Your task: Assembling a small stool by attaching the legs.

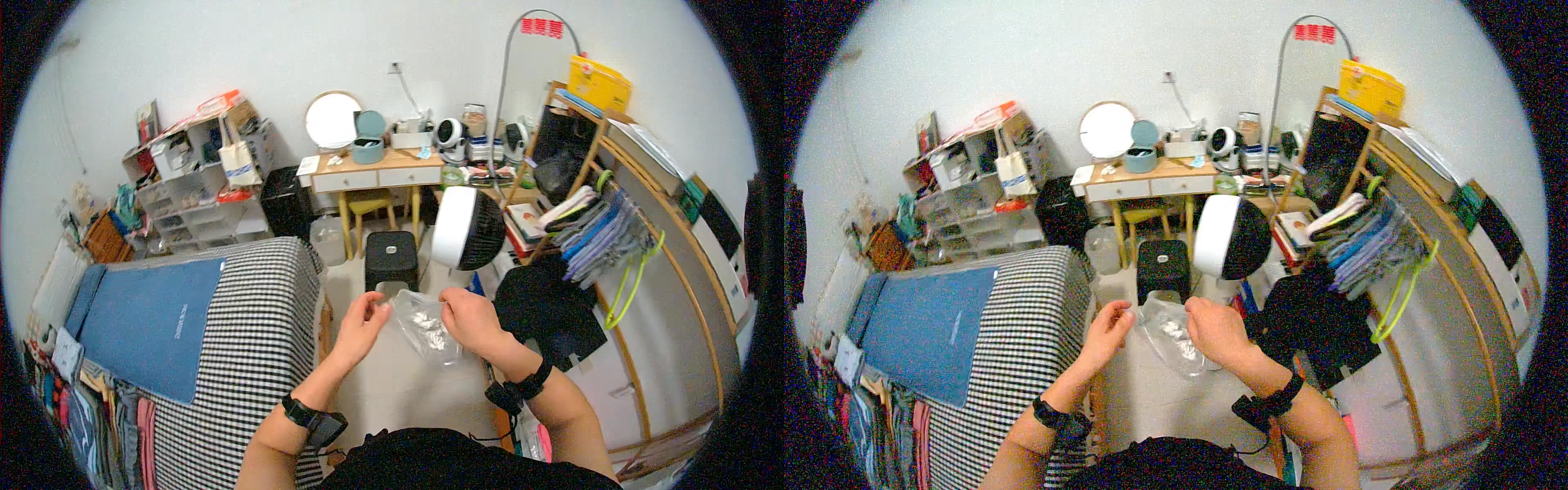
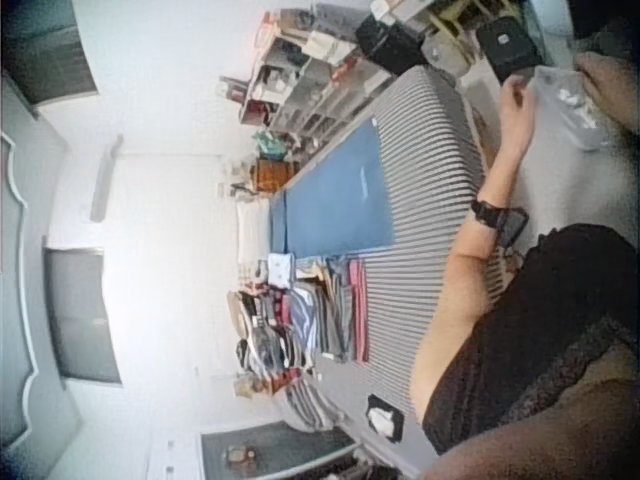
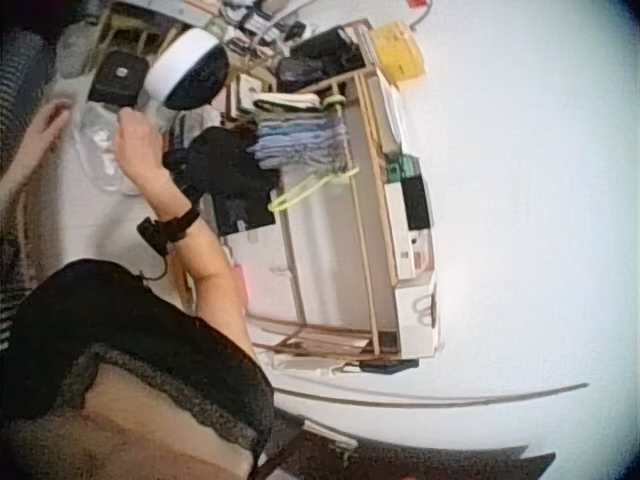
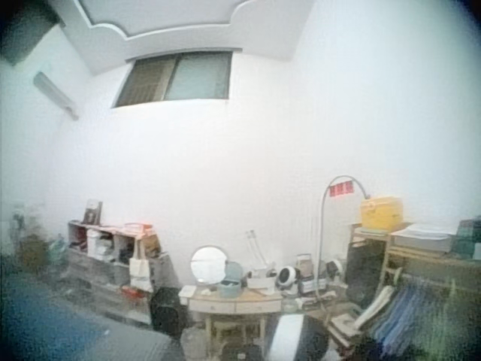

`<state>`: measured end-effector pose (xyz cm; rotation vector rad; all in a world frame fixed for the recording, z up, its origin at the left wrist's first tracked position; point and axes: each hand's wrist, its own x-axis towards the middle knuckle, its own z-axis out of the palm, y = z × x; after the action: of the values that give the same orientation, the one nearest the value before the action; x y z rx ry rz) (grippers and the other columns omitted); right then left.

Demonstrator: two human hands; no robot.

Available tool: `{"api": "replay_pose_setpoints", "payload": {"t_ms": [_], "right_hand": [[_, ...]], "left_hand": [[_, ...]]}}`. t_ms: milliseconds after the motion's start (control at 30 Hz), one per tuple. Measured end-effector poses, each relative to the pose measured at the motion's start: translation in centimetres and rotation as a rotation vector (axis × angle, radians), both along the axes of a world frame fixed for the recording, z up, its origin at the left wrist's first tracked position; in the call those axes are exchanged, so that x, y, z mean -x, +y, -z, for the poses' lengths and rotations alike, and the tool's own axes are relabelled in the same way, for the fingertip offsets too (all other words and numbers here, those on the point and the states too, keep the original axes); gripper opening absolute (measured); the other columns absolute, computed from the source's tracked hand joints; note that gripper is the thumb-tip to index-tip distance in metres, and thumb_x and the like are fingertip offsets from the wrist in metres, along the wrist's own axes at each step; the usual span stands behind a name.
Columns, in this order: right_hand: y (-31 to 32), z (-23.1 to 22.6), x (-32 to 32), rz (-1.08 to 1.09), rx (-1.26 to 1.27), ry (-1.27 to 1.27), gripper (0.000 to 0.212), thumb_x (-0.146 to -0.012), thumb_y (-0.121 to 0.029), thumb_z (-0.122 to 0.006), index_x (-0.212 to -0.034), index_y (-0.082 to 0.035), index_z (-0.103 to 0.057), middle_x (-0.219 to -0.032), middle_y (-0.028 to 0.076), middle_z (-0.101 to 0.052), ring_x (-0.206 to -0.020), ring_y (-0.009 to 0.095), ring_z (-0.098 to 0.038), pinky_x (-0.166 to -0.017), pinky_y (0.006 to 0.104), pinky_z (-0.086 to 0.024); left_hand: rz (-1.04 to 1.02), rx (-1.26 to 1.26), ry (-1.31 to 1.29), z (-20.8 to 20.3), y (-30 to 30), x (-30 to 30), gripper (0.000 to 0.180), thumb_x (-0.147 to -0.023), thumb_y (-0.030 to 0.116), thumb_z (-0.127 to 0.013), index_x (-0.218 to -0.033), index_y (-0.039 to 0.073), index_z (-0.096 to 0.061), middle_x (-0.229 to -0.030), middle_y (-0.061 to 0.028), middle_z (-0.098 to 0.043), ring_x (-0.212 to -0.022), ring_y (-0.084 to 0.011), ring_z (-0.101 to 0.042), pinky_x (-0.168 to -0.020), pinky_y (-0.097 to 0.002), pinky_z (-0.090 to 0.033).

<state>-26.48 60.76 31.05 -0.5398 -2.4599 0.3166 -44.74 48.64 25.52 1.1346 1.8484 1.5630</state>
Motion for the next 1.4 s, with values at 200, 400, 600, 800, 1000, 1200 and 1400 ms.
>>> {"api": "replay_pose_setpoints", "payload": {"t_ms": [200, 400, 600, 800, 1000, 1200, 1400], "right_hand": [[-4.6, 1.7, 8.2, -0.072, 0.129, -0.002, 0.011, -0.076, -0.011, -0.053, -0.085, -0.005, -0.054, -0.074, 0.016, -0.059, -0.068, 0.034, -0.058, -0.06, 0.0425, -0.046], [-3.1, 5.7, 12.7, 0.091, 0.271, -0.067, 0.012, -0.077, -0.015, -0.052, -0.086, -0.007, -0.053, -0.068, 0.017, -0.058, -0.067, 0.037, -0.057, -0.061, 0.046, -0.045], [-5.9, 4.7, 17.4, -0.14, 0.04, -0.139, 0.022, -0.071, -0.015, -0.06, -0.091, -0.008, -0.056, -0.092, 0.012, -0.058, -0.086, 0.03, -0.055, -0.071, 0.0391, -0.044], [-5.9, 5.6, 23.0, -0.515, -0.245, -0.227, 0.026, -0.071, -0.023, -0.063, -0.091, -0.01, -0.055, -0.079, 0.008, -0.053, -0.081, 0.025, -0.054, -0.071, 0.0396, -0.042], [0.4, 7.5, 28.5, -0.481, -0.159, -0.251, 0.027, -0.074, -0.027, -0.06, -0.09, -0.006, -0.054, -0.08, 0.01, -0.054, -0.081, 0.027, -0.056, -0.066, 0.0417, -0.046], [3.4, 6.7, 32.4, -0.695, -0.021, -0.262, 0.035, -0.076, -0.033, -0.062, -0.095, -0.004, -0.054, -0.092, 0.014, -0.056, -0.085, 0.031, -0.057, -0.069, 0.0401, -0.048], [10.1, 10.0, 36.9, -0.611, -0.017, -0.241, 0.014, -0.076, -0.016, -0.053, -0.084, -0.005, -0.05, -0.076, 0.013, -0.058, -0.072, 0.031, -0.06, -0.06, 0.0419, -0.048]], "left_hand": [[-0.229, 0.06, 0.399, 1.5, -4.3, 3.3, 0.06, -0.071, 0.014, -0.063, -0.123, 0.0, -0.035, -0.102, -0.0192, -0.046, -0.1, -0.033, -0.046, -0.084, -0.0379, -0.041], [-0.256, 0.201, 0.337, 3.6, -10.2, 10.6, 0.041, -0.066, -0.004, -0.052, -0.106, -0.001, -0.048, -0.085, -0.0165, -0.052, -0.081, -0.031, -0.052, -0.072, -0.0382, -0.043], [-0.343, 0.179, 0.362, 3.4, -12.2, 12.9, 0.012, -0.071, -0.001, -0.055, -0.084, -0.001, -0.055, -0.079, -0.0179, -0.056, -0.076, -0.0324, -0.056, -0.068, -0.038, -0.045], [-0.375, 0.196, 0.349, 3.5, -10.5, 15.3, 0.01, -0.073, 0.001, -0.056, -0.083, -0.001, -0.056, -0.08, -0.0175, -0.057, -0.075, -0.0322, -0.057, -0.068, -0.0378, -0.046], [-0.338, 0.437, 0.48, 3.2, -7.6, 19.4, 0.014, -0.075, -0.001, -0.049, -0.086, -0.001, -0.056, -0.085, -0.0197, -0.058, -0.08, -0.0347, -0.057, -0.07, -0.0411, -0.045], [-0.324, 0.414, 0.502, 3.2, -1.4, 23.8, 0.015, -0.071, -0.003, -0.048, -0.084, -0.002, -0.057, -0.083, -0.0198, -0.059, -0.079, -0.0349, -0.057, -0.071, -0.0405, -0.046], [-0.35, 0.587, 0.609, 0.7, 4.3, 27.0, 0.018, -0.072, 0.003, -0.049, -0.086, 0.005, -0.059, -0.084, -0.0157, -0.058, -0.082, -0.0332, -0.057, -0.069, -0.0396, -0.047]]}}
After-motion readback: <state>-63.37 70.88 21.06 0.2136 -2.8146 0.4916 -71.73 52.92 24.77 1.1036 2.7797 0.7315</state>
